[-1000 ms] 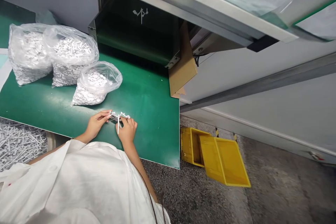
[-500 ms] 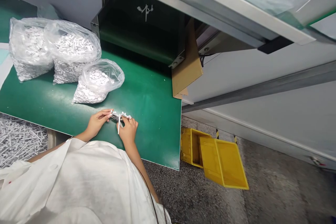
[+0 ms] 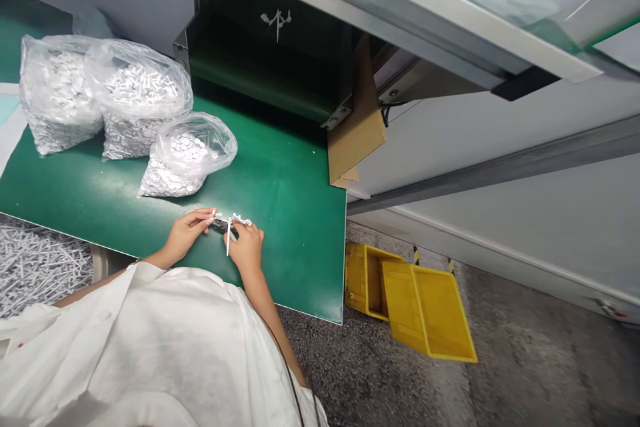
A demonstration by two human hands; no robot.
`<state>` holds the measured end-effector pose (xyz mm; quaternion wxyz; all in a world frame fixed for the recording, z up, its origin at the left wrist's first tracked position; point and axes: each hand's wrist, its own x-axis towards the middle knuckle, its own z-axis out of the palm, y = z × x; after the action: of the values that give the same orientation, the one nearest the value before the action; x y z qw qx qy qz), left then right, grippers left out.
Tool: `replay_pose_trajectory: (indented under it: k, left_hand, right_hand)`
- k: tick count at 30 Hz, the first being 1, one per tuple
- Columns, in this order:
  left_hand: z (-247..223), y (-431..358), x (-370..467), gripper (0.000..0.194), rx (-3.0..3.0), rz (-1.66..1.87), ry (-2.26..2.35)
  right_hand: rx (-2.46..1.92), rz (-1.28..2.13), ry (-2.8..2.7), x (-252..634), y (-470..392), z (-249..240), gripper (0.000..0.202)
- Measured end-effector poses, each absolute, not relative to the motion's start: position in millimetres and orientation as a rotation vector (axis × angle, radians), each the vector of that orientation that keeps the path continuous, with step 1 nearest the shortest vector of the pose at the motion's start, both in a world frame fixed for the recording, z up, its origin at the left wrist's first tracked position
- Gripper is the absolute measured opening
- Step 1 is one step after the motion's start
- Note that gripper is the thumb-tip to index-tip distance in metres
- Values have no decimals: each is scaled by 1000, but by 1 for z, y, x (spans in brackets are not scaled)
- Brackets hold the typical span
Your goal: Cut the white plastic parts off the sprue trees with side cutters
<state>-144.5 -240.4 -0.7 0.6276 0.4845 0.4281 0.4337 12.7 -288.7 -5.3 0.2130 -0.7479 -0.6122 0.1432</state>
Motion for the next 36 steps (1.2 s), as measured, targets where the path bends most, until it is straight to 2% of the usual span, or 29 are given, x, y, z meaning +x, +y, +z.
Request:
replay_pose_trajectory:
  k: [15,27,33,36]
  left_hand:
    - [-6,-239,-144,25,1156,934,951]
    - [-1,-238,-145,23,1140,959,941]
    - [46,-213,-171,16,1736,1170,882]
    - [78,-195,-188,20,2060,1329,1004]
  right_hand:
    - [-1944,108,-1776,16,-294,-14,10]
    - [-1847,189,-1745,15,-299,-11,7]
    - [-1692,241,-1955,8,-308,-7,7]
    - [-1686,258,-1990,7,-307,-4,8]
